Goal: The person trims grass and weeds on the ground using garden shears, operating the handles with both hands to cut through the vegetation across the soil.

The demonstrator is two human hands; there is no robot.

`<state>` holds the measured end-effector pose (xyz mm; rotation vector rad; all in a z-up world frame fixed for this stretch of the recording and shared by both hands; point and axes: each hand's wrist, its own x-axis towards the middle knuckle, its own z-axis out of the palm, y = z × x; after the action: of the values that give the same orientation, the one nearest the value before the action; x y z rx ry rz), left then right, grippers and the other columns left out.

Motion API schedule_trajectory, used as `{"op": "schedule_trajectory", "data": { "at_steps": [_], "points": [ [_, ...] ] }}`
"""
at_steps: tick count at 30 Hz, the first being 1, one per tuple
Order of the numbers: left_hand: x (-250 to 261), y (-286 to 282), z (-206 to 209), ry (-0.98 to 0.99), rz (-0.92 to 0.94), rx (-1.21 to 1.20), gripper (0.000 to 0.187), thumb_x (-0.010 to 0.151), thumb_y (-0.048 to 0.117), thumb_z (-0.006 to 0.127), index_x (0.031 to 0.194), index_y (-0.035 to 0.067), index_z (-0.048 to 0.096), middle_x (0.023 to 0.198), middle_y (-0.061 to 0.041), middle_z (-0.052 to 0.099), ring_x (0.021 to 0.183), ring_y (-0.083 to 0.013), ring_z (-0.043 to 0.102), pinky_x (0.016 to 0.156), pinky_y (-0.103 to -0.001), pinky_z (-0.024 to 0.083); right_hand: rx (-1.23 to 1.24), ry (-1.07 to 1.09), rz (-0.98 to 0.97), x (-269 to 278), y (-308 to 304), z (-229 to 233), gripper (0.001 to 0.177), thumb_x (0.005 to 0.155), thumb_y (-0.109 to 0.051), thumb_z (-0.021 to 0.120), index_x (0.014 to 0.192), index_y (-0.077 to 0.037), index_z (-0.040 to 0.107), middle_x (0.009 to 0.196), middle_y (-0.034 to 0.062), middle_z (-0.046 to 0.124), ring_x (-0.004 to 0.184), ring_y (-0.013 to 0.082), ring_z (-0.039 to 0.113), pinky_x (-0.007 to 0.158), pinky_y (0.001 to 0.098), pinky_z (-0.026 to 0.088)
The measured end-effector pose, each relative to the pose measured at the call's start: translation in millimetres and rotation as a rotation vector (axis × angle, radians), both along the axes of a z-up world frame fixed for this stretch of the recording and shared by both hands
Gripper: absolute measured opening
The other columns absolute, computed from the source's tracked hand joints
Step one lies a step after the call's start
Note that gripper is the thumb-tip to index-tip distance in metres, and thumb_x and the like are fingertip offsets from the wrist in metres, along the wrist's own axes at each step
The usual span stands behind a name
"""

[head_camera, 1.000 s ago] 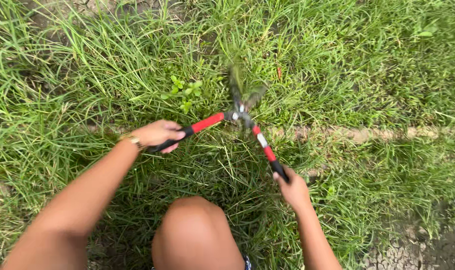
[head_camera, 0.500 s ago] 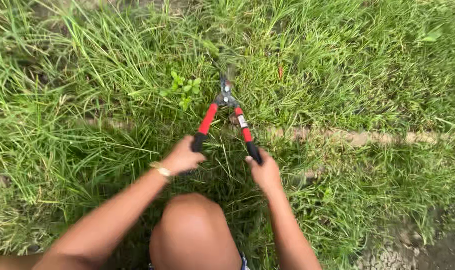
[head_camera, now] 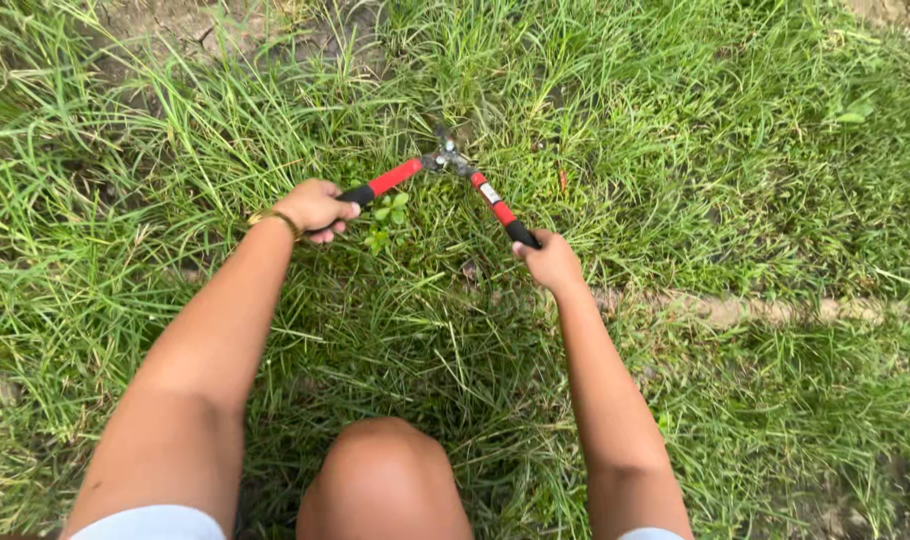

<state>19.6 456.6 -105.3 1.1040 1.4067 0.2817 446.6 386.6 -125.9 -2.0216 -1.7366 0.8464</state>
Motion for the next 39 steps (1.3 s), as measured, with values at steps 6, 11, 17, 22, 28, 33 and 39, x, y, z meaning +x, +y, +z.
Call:
{"op": "schedule_trajectory", "data": {
  "at_steps": [6, 11, 17, 22, 28, 33, 39],
  "points": [
    [35, 24, 24, 0.394, 0.003, 0.073, 0.028, 0.101, 0.033, 0.064, 0.108, 0.006, 0.069, 0.068, -0.003, 0.060, 0.045, -0.0124, 0.050, 0.045, -0.030, 0.040, -0.118, -0.027, -0.101, 2, 45, -2, 0.043, 0.087, -0.039, 0.074, 0.119, -0.010, 0.073, 0.072, 0.0111, 0.070, 0.056, 0.0220, 0.064, 0.061, 0.0394, 0.050],
    [73, 36, -16, 0.303, 0.112, 0.100, 0.032, 0.097, 0.034, 0.064, 0.113, 0.007, 0.069, 0.078, -0.005, 0.068, 0.056, -0.0150, 0.058, 0.052, -0.035, 0.048, -0.068, -0.107, -0.082, -4, 67, 11, 0.045, 0.086, -0.043, 0.078, 0.118, -0.011, 0.075, 0.077, 0.0097, 0.071, 0.063, 0.0192, 0.066, 0.068, 0.0366, 0.050],
    [137, 0, -45, 0.444, 0.186, 0.284, 0.042, 0.090, 0.034, 0.070, 0.118, 0.003, 0.065, 0.102, -0.019, 0.072, 0.096, -0.0356, 0.071, 0.085, -0.046, 0.057, -0.158, -0.157, -0.186, -60, 53, 6, 0.046, 0.091, -0.045, 0.069, 0.130, -0.020, 0.069, 0.095, 0.0121, 0.076, 0.086, 0.0272, 0.074, 0.083, 0.0435, 0.055],
    [137, -35, -29, 0.448, 0.228, 0.172, 0.041, 0.089, 0.031, 0.065, 0.123, 0.009, 0.061, 0.101, -0.016, 0.073, 0.093, -0.0349, 0.074, 0.083, -0.049, 0.058, -0.171, -0.090, -0.267, -88, 24, -6, 0.046, 0.089, -0.044, 0.068, 0.128, -0.019, 0.066, 0.103, 0.0130, 0.074, 0.094, 0.0323, 0.072, 0.083, 0.0478, 0.055],
    [146, -64, -27, 0.507, 0.165, 0.339, 0.041, 0.095, 0.036, 0.065, 0.120, 0.004, 0.060, 0.102, -0.022, 0.072, 0.095, -0.0406, 0.070, 0.083, -0.053, 0.056, -0.037, -0.030, -0.232, -87, -10, -22, 0.043, 0.090, -0.040, 0.068, 0.123, -0.011, 0.067, 0.101, 0.0213, 0.073, 0.096, 0.0427, 0.070, 0.083, 0.0511, 0.054],
    [115, -87, -4, 0.427, -0.048, 0.346, 0.039, 0.092, 0.034, 0.066, 0.117, 0.005, 0.061, 0.090, -0.014, 0.070, 0.079, -0.0330, 0.073, 0.073, -0.049, 0.057, 0.003, 0.079, -0.245, -27, -65, -28, 0.047, 0.088, -0.040, 0.072, 0.125, -0.011, 0.070, 0.094, 0.0186, 0.075, 0.087, 0.0362, 0.073, 0.079, 0.0459, 0.056],
    [75, -12, 5, 0.331, -0.302, 0.211, 0.026, 0.094, 0.027, 0.068, 0.112, 0.009, 0.067, 0.076, -0.006, 0.065, 0.061, -0.0178, 0.058, 0.056, -0.037, 0.048, 0.018, 0.023, -0.283, 42, -75, -8, 0.049, 0.085, -0.036, 0.078, 0.126, -0.010, 0.070, 0.081, 0.0114, 0.073, 0.069, 0.0202, 0.066, 0.067, 0.0381, 0.051]
  ]
}}
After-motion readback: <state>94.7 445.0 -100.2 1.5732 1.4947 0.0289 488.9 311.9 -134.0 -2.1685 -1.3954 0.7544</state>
